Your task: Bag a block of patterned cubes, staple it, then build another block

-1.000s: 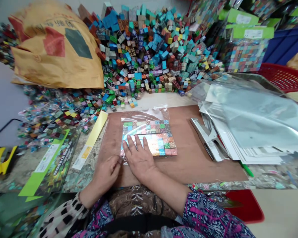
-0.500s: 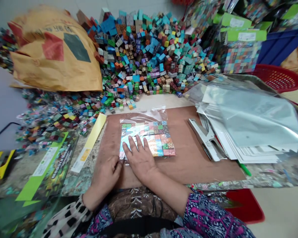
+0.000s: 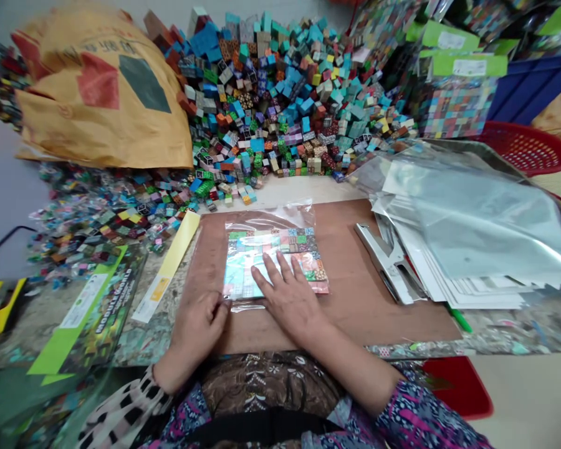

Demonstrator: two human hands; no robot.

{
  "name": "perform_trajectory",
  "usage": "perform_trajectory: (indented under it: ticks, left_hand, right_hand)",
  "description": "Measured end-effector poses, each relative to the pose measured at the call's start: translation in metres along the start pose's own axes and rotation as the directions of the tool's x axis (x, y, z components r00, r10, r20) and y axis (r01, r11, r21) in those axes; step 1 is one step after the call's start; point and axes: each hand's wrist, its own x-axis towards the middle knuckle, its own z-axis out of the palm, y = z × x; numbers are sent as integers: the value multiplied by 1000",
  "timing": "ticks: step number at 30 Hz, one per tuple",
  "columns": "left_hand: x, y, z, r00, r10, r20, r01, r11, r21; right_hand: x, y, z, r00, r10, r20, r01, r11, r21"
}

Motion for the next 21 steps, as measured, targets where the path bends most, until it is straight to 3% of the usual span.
perform_trajectory:
  ticks: [4, 6, 8, 11, 13, 14, 21]
  left_hand:
    - [-2, -4, 2, 990, 27, -140, -31, 999, -24]
    - [-7, -5, 3, 950, 106, -295, -103, 994, 24]
    - [-12, -3, 4, 881, 282, -381, -263, 959, 103]
    - [-16, 5, 8, 742, 587, -323, -561, 808, 180]
    - [-15, 11, 14, 663, 695, -277, -670, 716, 196]
    - [-14, 13, 17, 643, 723, -252, -696, 689, 200]
    - [-5, 20, 27, 632, 764, -128, -717, 639, 279]
  right_hand:
    - [-4, 7, -3, 1000, 3, 24, -3, 1000, -1]
    - [-2, 4, -1, 999, 22, 23, -22, 1000, 0]
    - [0, 0, 1, 999, 43, 26, -43, 999, 3]
    - [3, -4, 3, 998, 59, 34, -59, 998, 7]
    - [4, -2, 1, 998, 49, 38, -50, 999, 5]
    - [4, 0, -1, 999, 35, 42, -35, 999, 2]
    - [1, 23, -19, 985, -132, 115, 125, 990, 70]
